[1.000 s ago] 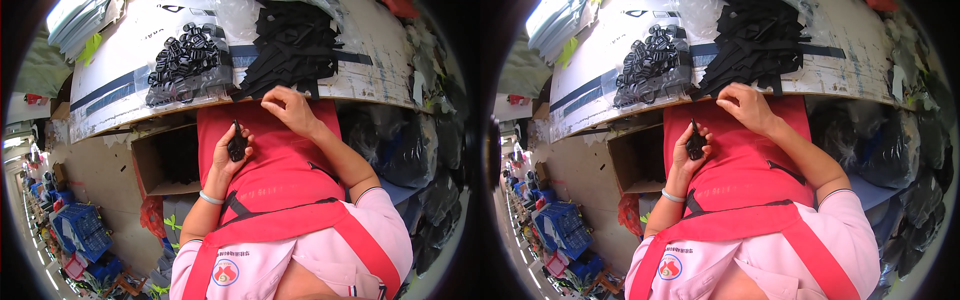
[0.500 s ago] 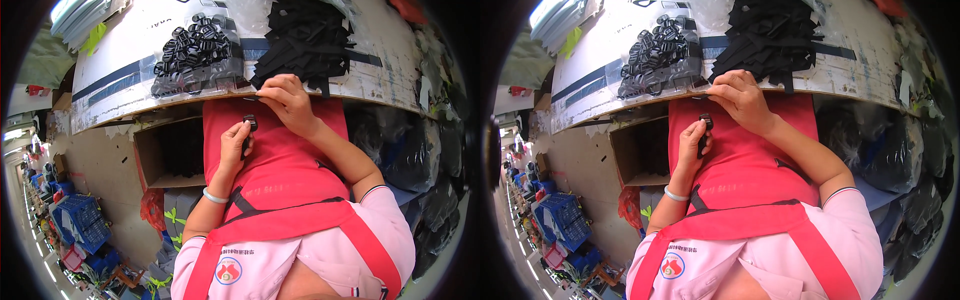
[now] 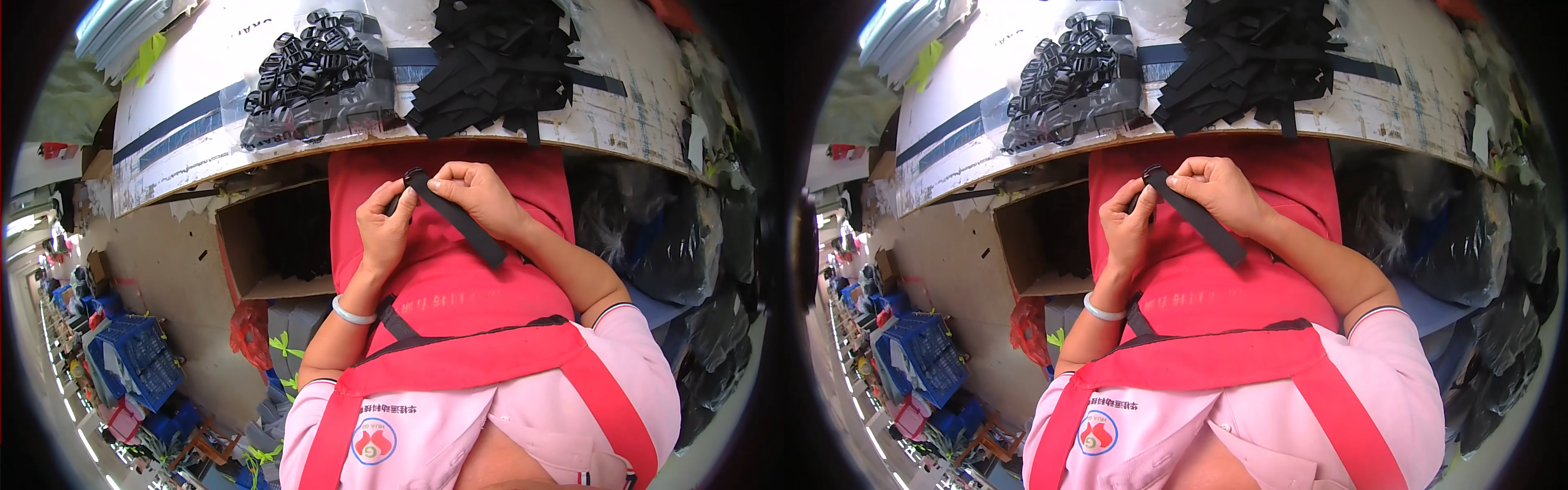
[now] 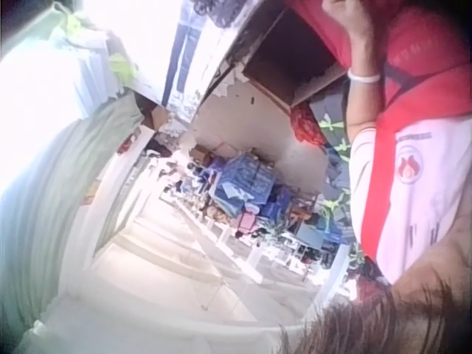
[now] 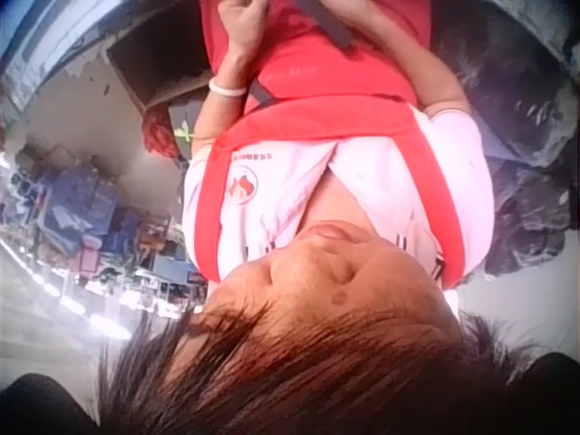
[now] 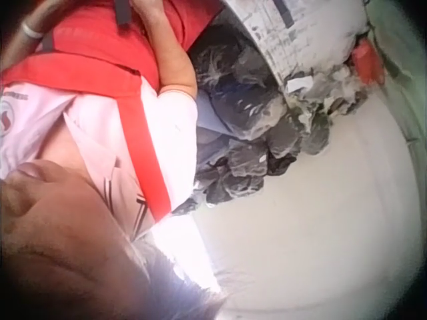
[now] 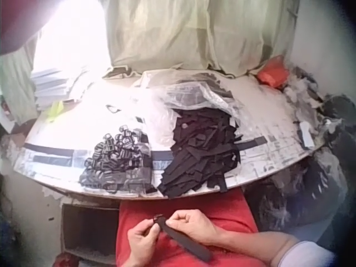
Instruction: Assembling plastic buckles onto nylon straps by hand at a workbench.
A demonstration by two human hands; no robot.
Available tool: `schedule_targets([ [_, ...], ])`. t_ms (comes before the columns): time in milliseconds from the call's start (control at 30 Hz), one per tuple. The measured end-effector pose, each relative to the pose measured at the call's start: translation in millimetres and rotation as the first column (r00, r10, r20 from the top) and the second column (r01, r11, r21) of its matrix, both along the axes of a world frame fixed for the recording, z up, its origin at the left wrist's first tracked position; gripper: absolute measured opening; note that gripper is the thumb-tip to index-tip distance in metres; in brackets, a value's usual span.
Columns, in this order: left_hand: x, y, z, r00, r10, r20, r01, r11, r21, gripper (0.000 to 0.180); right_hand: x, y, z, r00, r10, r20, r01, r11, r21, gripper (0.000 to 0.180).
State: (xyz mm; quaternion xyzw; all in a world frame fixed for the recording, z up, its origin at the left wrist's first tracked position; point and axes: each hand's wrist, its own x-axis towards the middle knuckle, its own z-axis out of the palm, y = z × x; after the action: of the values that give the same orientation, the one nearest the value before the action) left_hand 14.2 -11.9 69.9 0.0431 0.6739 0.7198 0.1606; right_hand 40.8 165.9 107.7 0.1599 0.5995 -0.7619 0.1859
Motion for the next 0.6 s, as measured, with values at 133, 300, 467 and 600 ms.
schedule_targets([
  [133, -2, 1, -4, 0.960, -0.011, -0.279, -0.029, 0.990, -0.138, 0.015, 1, -3, 0, 0.999, -0.041, 0.023, 0.043, 0.995, -0.090, 0.019],
  [300, -3, 3, 4, 0.877, -0.071, -0.475, -0.066, 0.962, -0.266, 0.015, -1, -6, -13, 0.995, -0.100, -0.014, 0.094, 0.973, -0.209, 0.021],
  [467, -9, -6, -5, 0.864, -0.175, -0.472, 0.054, 0.964, -0.259, 0.017, -6, 3, -25, 0.998, -0.068, 0.014, 0.069, 0.964, -0.256, 0.020],
  [600, -14, -15, -2, 0.923, -0.133, 0.361, 0.066, 0.979, 0.193, 0.015, -7, 2, -26, 0.996, -0.038, -0.077, 0.026, 0.988, -0.154, 0.017],
])
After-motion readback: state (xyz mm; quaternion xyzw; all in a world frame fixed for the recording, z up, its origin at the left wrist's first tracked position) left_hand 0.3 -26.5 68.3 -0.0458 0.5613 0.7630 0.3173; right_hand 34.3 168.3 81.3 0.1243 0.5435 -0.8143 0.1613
